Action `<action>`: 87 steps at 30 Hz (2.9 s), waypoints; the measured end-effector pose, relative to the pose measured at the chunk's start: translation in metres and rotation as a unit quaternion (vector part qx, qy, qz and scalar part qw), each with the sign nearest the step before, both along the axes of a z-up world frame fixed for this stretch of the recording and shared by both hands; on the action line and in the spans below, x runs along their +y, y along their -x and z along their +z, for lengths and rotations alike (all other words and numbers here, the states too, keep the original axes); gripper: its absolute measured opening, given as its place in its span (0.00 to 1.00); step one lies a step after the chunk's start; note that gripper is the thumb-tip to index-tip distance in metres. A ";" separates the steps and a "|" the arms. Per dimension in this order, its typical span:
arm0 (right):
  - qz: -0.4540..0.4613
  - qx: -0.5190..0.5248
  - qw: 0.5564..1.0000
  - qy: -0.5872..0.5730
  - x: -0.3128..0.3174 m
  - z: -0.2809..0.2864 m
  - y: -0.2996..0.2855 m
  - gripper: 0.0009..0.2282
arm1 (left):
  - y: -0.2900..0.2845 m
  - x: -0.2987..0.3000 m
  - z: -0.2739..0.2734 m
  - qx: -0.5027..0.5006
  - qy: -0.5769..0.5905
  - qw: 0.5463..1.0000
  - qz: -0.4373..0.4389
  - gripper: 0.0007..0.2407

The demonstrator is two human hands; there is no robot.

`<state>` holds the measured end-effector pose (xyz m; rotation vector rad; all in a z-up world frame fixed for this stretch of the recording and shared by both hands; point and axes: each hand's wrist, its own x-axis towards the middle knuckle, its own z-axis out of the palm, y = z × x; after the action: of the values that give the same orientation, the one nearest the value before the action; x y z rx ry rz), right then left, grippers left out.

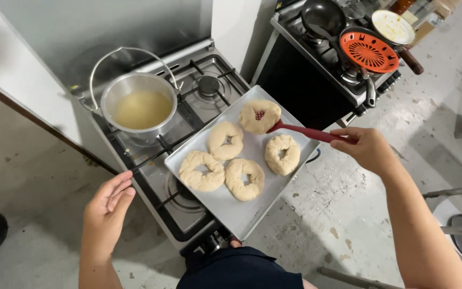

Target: Boiling bagel dough in a pot of water on a stove before placing them back on a tray.

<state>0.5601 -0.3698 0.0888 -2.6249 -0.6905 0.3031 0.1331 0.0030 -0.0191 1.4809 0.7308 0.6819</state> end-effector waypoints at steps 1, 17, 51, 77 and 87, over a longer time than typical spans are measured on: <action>-0.001 0.000 1.000 -0.001 0.003 0.003 0.002 0.16 | -0.006 -0.002 -0.001 0.000 -0.001 1.000 -0.001 0.16; 0.127 -0.140 0.959 0.213 0.045 0.095 -0.038 0.14 | -0.078 -0.046 0.014 0.091 -0.007 0.995 -0.027 0.16; 0.216 0.013 0.971 0.104 0.011 0.025 -0.032 0.14 | -0.236 -0.046 -0.076 0.212 -0.399 0.889 -0.075 0.12; 0.176 0.229 0.957 -0.037 -0.012 -0.093 -0.054 0.16 | -0.186 -0.036 -0.032 0.243 -0.402 0.882 0.041 0.13; 0.208 0.188 0.952 -0.125 0.042 -0.014 -0.037 0.15 | -0.093 -0.036 0.002 0.215 -0.317 0.912 0.148 0.11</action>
<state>0.5974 -0.3277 0.0752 -2.0829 -1.0607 0.7610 0.2263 -0.0334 -0.0173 2.1847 1.1587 0.8847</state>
